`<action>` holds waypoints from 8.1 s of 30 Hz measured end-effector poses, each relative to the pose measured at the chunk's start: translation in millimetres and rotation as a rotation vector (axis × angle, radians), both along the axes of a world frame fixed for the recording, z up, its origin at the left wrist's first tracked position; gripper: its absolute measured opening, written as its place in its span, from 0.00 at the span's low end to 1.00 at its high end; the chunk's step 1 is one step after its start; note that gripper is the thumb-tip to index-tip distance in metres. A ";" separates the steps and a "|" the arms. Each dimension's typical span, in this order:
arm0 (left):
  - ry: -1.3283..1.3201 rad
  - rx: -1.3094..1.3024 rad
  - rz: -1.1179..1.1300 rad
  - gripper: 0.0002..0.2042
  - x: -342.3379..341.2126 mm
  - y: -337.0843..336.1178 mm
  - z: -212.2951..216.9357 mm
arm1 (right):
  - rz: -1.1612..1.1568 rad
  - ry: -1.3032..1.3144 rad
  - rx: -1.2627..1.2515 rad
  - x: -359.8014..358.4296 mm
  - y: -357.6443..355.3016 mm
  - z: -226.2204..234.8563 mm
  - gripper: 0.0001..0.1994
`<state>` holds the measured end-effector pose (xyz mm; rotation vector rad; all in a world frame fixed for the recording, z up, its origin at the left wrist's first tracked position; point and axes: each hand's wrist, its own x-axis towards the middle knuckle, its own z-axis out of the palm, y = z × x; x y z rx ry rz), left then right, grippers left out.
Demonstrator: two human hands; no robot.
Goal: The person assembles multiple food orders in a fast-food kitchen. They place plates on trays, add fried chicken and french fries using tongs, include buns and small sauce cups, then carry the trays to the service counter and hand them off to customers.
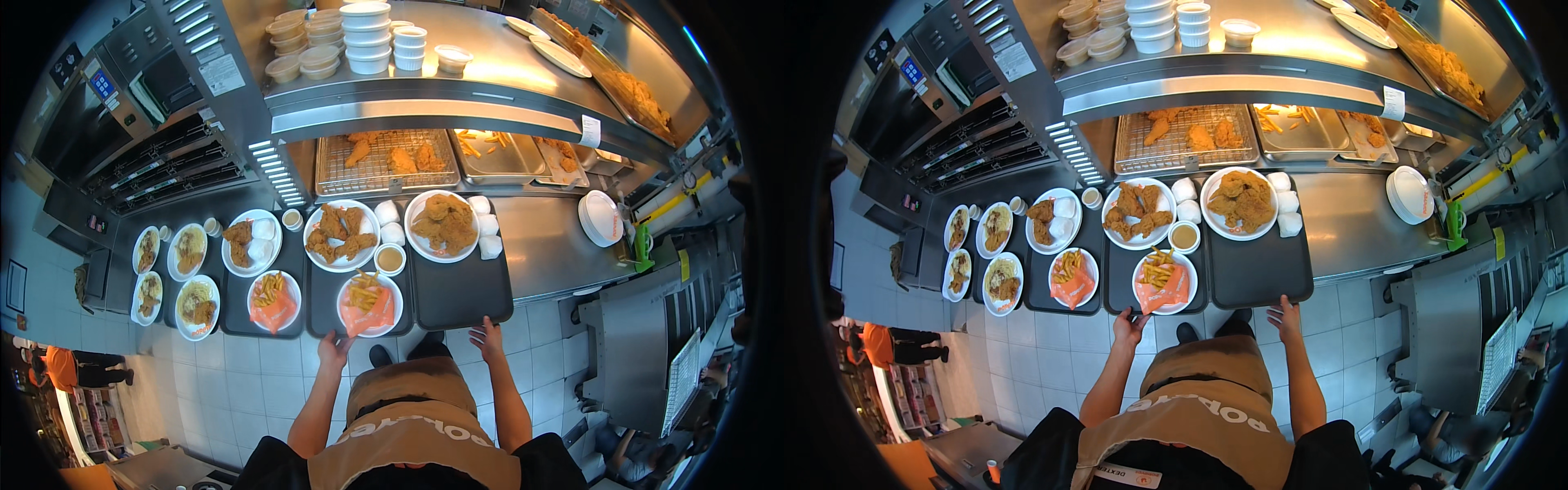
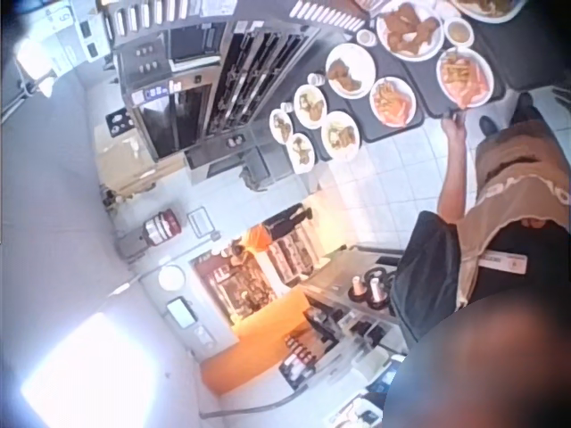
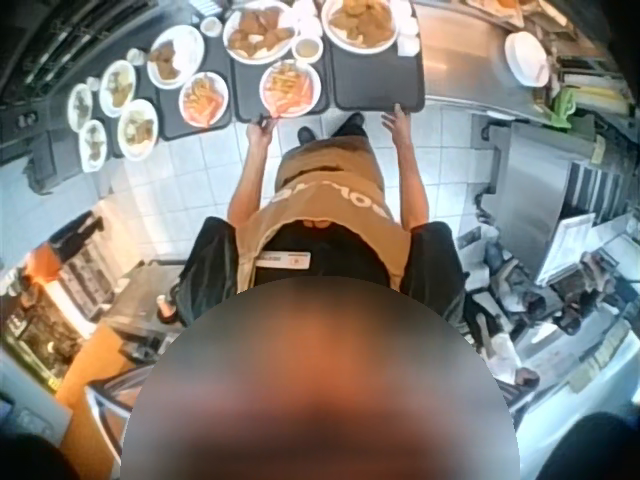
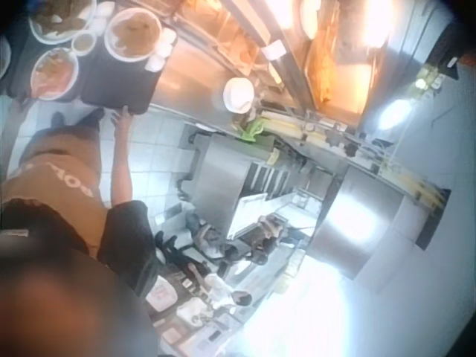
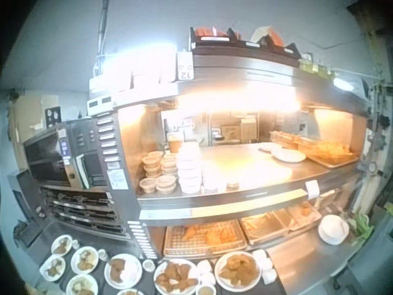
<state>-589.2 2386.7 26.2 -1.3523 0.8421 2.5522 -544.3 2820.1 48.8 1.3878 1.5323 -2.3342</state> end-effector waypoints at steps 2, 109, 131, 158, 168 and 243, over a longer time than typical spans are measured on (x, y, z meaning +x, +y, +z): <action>0.025 -0.010 -0.002 0.10 -0.7 -0.5 -5.2 | 0.021 0.090 0.011 -11.1 -8.3 -4.2 0.19; 0.997 -1.490 -0.105 0.50 -252.0 138.1 459.5 | 0.420 0.746 1.568 -644.3 13.8 445.8 0.41; 0.637 -1.564 -0.153 0.50 -39.9 307.2 169.2 | 0.873 0.834 0.717 -95.2 128.6 203.5 0.12; 0.362 -1.359 0.059 0.48 -44.7 360.0 45.5 | 0.974 0.688 0.950 -25.0 273.8 129.9 0.11; 0.442 -1.052 -0.686 0.11 16.1 431.5 93.6 | 0.601 0.526 0.608 -91.3 310.8 58.6 0.09; 0.491 -1.294 -1.320 0.16 -129.3 552.1 49.6 | 0.666 0.577 1.484 -140.6 507.3 10.2 0.04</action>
